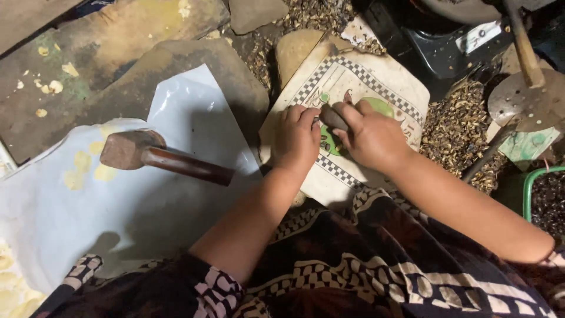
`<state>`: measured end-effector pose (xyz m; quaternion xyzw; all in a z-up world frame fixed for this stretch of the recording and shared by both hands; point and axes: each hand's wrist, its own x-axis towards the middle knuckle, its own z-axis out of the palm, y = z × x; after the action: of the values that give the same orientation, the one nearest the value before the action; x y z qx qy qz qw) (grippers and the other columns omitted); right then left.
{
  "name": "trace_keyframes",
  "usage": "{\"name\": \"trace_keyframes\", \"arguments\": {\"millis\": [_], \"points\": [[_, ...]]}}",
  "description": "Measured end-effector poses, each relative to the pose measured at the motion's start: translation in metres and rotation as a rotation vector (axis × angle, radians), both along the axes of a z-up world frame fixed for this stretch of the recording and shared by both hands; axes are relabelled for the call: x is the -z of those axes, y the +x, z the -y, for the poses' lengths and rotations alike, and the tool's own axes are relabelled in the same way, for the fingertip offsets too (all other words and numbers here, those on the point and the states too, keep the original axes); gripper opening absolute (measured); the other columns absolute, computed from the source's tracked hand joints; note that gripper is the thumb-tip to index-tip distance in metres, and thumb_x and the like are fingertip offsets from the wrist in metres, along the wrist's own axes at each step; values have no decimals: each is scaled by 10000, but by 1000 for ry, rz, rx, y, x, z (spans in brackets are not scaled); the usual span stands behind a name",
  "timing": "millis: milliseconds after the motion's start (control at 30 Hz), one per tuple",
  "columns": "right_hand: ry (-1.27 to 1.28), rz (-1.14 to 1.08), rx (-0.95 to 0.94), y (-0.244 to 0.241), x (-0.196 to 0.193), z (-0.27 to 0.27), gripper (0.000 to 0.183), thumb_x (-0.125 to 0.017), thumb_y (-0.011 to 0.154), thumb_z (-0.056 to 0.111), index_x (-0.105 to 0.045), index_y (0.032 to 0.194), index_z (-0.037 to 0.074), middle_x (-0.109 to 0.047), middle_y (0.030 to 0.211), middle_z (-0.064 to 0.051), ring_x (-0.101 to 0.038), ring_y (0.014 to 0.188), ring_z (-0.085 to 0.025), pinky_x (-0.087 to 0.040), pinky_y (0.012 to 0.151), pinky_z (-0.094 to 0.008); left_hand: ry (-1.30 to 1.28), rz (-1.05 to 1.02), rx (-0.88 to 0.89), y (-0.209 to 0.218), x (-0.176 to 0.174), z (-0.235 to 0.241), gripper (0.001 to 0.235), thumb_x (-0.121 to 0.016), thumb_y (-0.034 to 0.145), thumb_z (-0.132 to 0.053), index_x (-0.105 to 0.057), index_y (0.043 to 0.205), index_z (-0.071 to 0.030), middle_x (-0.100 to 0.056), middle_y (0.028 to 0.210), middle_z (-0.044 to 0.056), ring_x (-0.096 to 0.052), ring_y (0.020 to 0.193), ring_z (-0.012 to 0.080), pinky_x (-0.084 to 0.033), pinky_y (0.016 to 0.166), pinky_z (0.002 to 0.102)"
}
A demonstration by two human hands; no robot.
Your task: The person uses a stone to crush nuts on a patterned board, then transfers them to a white sheet where they are flattened with a hammer. The process is repeated multiple times, with the person occasionally using a metal strainer to sift the crushed material.
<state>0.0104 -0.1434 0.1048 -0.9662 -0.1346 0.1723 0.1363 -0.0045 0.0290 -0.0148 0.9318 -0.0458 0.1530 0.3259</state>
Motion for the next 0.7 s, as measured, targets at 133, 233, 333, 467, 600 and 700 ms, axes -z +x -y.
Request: {"name": "trace_keyframes", "arguments": {"millis": [133,233,333,467,600,700], "points": [[-33,-72,48,11,-14,-2,565,-582,977,423,-402,1486,257,-613,1172,-214,-683,1027,-526,-550,887,-643,-9,-10,62,2,21,-2,288,-708,834,-194,-701,1119,-235,-622,996,12,-643,912,278,-544,786,433],[-24,-287,232,7,-25,-3,526,-566,969,442,-403,1444,285,-672,1148,-224,-665,1116,-500,-518,973,-612,-115,-31,65,7,24,-2,287,-745,842,-181,-670,1119,-186,-595,1035,48,-620,995,323,-538,839,453],[-28,-301,237,22,-4,10,520,-572,980,459,-406,1428,255,-681,1145,-276,-649,1143,-517,-501,983,-617,-136,-65,61,8,14,-4,183,-737,850,-142,-684,1026,-146,-599,1015,57,-619,980,327,-544,839,451],[-107,-267,134,29,-2,11,511,-544,966,453,-401,1416,257,-691,1153,-247,-681,1093,-493,-531,921,-618,-161,-94,-24,14,5,8,187,-763,846,-146,-704,1024,-156,-602,1061,31,-616,1028,292,-543,874,420],[-333,-58,-113,14,-2,9,530,-560,931,441,-429,1421,287,-678,1193,-173,-741,985,-410,-580,834,-558,-26,-41,-123,14,1,21,249,-859,728,-250,-727,937,-280,-581,1019,-23,-585,997,270,-506,860,450],[-288,8,-154,2,-2,7,552,-567,935,408,-413,1444,263,-628,1213,-181,-745,921,-433,-597,786,-571,-16,-59,-123,12,-5,11,232,-861,733,-299,-727,922,-298,-585,1029,-35,-583,1025,273,-498,859,453]]}}
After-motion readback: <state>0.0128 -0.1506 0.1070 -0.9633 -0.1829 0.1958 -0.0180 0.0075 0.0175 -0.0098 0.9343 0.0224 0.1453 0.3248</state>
